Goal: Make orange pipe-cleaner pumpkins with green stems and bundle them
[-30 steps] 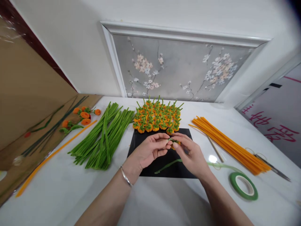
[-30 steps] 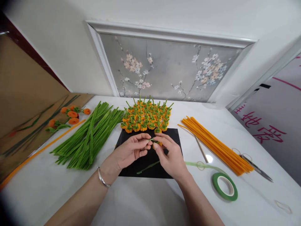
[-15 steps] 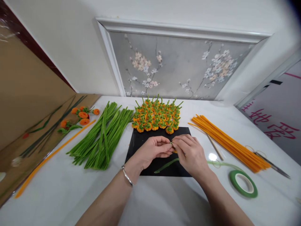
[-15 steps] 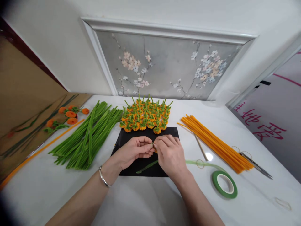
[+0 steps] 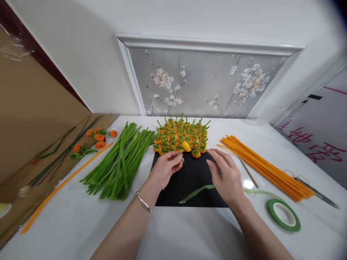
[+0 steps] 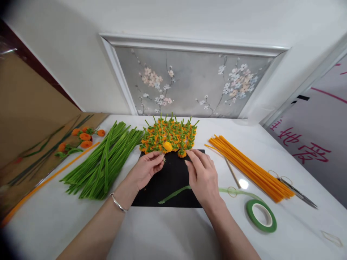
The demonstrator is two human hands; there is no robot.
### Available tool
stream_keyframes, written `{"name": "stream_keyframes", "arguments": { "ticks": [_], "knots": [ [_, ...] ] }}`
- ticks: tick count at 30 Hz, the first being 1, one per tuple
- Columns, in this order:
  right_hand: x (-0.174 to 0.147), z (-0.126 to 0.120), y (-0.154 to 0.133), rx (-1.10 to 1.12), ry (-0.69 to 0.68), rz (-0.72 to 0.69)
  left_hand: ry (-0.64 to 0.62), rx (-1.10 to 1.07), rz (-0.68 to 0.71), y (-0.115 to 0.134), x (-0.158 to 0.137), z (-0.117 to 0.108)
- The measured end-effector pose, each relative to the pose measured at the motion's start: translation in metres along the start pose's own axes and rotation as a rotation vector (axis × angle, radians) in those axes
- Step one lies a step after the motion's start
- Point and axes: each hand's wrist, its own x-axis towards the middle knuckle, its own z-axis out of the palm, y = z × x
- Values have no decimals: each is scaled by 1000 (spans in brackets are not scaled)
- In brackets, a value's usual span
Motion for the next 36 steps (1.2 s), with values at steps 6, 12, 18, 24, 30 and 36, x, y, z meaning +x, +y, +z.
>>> {"name": "stream_keyframes", "arguments": {
  "ticks": [6, 12, 18, 24, 30, 36],
  "knots": [
    [-7, 13, 3, -16, -113, -8, 13, -28, 9, 8, 0, -5],
    [-10, 18, -11, 195, -237, 125, 27, -24, 38, 11, -12, -2],
    [-16, 21, -27, 163, -313, 128, 51, -53, 52, -23, -34, 12],
    [-17, 21, -28, -65, -374, -9, 130, 86, 122, -36, -36, 15],
    [-16, 20, -27, -28, -400, 9, 179, 208, 120, -33, -34, 12],
    [-11, 16, -22, 68, -460, 73, 149, 256, 121, -31, -37, 11]
  ]
}}
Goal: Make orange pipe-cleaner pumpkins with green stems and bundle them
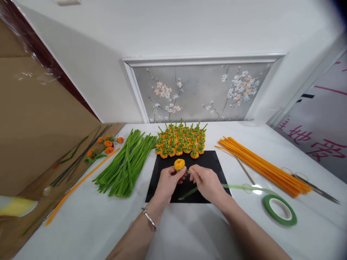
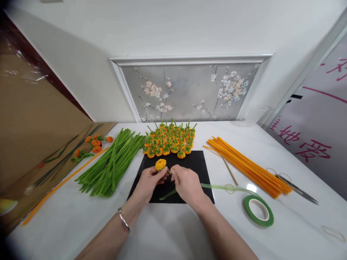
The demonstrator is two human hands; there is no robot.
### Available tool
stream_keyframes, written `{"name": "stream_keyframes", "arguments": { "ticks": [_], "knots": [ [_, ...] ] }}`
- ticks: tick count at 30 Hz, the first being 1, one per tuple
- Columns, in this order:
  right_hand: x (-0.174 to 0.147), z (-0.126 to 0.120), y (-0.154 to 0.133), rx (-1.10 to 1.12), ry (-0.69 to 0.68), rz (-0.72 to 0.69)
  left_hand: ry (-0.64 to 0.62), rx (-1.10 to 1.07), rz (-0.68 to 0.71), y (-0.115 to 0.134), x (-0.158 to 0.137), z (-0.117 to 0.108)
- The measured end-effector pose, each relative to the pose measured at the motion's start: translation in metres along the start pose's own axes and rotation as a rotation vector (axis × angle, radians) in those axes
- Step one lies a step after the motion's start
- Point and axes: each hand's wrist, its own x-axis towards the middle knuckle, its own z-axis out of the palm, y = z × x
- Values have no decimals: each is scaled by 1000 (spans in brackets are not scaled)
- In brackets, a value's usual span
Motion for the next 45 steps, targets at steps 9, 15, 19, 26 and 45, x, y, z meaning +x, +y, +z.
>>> {"name": "stream_keyframes", "arguments": {
  "ticks": [9, 15, 19, 26, 45],
  "knots": [
    [-4, 10, 1, -37, 95, -50, -50, -103, -97, -5, -8, 2],
    [-6, 20, 0, -3, 111, -78, 43, -94, -87, -4, -9, -13],
    [-7, 23, 2, 5, 121, -77, 168, 20, -10, 6, 4, -41],
    [-8, 26, 5, -21, 56, -84, 249, 271, 83, 22, 19, -76],
    [-5, 18, 3, -87, 8, -62, 480, 1441, 216, 59, 42, -78]
  ]
}}
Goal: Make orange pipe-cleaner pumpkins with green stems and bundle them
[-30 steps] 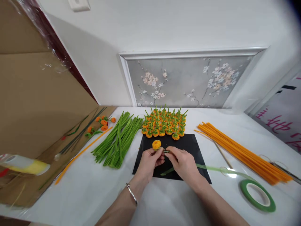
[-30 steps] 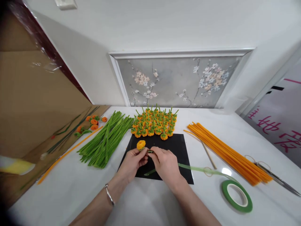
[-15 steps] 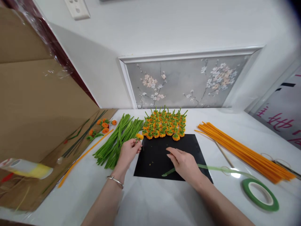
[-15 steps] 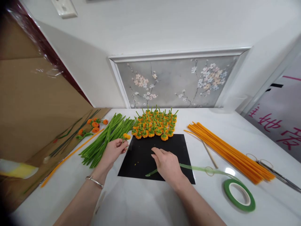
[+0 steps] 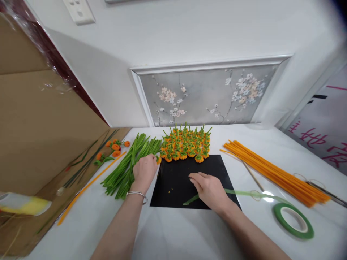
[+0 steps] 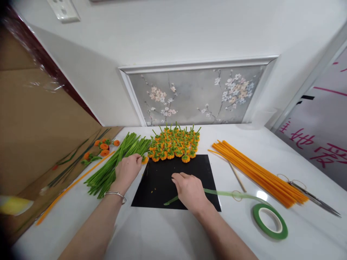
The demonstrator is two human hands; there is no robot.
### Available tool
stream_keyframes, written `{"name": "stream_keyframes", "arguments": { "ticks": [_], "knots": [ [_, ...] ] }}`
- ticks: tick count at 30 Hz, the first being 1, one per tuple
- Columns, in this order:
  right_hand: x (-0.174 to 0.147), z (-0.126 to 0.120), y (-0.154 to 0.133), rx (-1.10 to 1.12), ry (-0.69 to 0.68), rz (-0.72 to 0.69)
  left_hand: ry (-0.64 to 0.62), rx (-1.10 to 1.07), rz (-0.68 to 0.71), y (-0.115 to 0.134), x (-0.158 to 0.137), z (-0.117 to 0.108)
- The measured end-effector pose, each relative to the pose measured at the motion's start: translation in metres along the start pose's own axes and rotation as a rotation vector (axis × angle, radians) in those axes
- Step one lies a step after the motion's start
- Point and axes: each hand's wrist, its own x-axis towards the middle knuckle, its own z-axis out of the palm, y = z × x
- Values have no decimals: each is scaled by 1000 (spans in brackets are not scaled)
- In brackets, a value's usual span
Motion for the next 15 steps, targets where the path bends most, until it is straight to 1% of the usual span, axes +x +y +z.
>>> {"name": "stream_keyframes", "arguments": {
  "ticks": [3, 6, 11, 15],
  "knots": [
    [0, 0, 1, -8, 3, -1, -6, 90, 25, 5, 3, 4],
    [1, 1, 3, -11, 13, -3, -22, 119, 56, 8, 7, 8],
    [2, 0, 7, 6, 45, 10, -17, 83, 79, 7, 8, 8],
    [2, -2, 10, 18, 67, 13, 39, 36, 75, 6, 4, 4]
  ]
}}
